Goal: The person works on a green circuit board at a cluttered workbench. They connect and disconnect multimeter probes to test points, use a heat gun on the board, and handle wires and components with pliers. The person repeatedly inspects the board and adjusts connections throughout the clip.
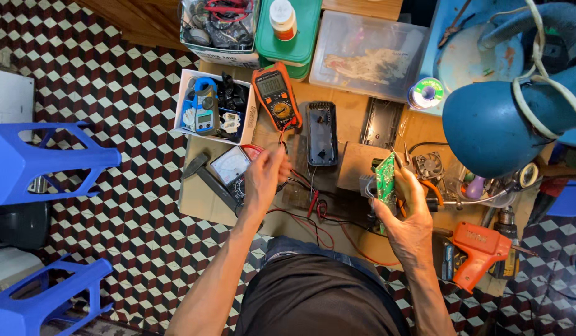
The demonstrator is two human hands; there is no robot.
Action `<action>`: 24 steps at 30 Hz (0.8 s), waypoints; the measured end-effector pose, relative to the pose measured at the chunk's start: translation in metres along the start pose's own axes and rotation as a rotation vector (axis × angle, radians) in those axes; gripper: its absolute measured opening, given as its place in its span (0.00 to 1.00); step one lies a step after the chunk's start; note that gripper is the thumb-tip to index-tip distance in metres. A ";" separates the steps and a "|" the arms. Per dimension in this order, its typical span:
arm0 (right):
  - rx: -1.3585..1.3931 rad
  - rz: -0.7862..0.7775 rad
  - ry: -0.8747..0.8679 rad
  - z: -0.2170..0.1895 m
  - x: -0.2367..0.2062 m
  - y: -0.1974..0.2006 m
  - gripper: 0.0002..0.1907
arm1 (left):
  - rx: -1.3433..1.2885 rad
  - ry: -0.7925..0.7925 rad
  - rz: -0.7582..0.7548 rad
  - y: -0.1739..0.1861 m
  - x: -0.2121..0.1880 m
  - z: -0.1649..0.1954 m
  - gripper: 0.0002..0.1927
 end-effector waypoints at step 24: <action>0.583 -0.043 -0.111 0.017 -0.001 0.024 0.42 | 0.872 0.153 -0.031 -0.063 0.020 -0.110 0.19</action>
Point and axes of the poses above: each hand's wrist, its own x-axis towards the middle knuckle, its own y-axis out of the back of the hand, z = x × y, the point moved 8 cm from there along x, towards the middle knuckle, and after that the axes turned 2 degrees about -y, right-handed, at the moved point
